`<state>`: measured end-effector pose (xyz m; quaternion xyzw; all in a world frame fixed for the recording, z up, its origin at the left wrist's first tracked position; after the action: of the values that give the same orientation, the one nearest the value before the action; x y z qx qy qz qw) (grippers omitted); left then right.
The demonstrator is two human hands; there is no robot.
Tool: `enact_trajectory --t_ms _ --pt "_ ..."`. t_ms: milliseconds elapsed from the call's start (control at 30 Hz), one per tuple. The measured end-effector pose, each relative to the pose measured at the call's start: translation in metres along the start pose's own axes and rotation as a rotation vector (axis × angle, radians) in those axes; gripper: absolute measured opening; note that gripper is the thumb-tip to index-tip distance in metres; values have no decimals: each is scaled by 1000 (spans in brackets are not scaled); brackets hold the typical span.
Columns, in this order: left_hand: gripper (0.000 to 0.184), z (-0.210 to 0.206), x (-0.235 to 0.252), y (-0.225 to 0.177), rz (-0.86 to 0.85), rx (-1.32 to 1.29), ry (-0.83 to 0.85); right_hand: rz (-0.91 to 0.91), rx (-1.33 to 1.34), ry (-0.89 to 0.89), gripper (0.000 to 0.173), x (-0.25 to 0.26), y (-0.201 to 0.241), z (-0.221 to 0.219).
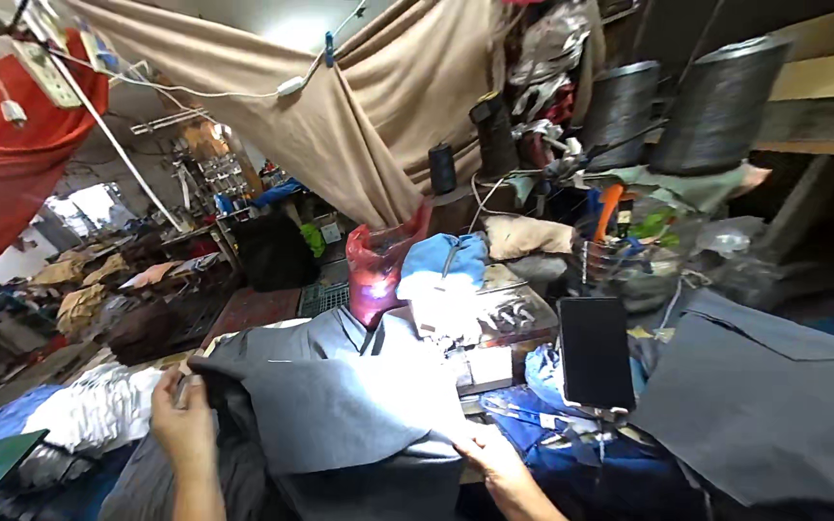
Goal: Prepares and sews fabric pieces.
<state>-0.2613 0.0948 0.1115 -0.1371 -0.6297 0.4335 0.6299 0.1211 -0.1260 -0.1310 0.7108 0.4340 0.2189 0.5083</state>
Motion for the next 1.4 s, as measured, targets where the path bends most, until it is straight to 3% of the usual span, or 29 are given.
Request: enact_trajectory --t_ms 67,167,233,300,433,567,700,833,967,1167,1400 --pt "48 -49 -30 -35 -227 30 142 -2 -2 43 3 0 -4 1" --pt "24 -132 -140 -75 -511 -51 413 -49 -96 142 5 -5 -5 5" --pt "20 -178 -212 -79 -653 38 655 -87 -131 158 6 -9 0 7" --pt "27 -200 -245 -67 -723 225 711 -84 -128 173 4 -9 6 7" --pt "32 -199 -218 -46 -515 302 758 -34 -47 188 5 -9 9 7" --pt "22 -188 -164 -63 -366 143 813 -82 -35 145 24 -10 3 10" --pt "24 -167 -157 -112 -565 -49 790 -49 -48 166 20 -6 -1 13" --pt "14 -156 -220 -134 -734 -93 970 -50 -124 197 3 -11 0 16" --pt "11 -158 -252 -122 -726 -66 989 -62 -220 177 23 -15 1 19" --pt "12 -191 -238 -116 -753 -7 865 15 -247 131 20 16 21 12" --pt "23 -224 -225 -120 -615 200 879 15 -268 40 18 41 52 -4"
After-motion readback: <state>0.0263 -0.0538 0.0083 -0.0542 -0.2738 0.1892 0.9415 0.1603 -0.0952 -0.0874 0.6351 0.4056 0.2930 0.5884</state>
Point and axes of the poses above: each hand's wrist, its own x-axis towards the middle knuckle, its own z-axis out of the back of the hand, y = z × x, the point moved 8 cm from there along x, towards the middle knuckle, and after that the axes turned 5 degrees about -z, right-handed, at the moved point
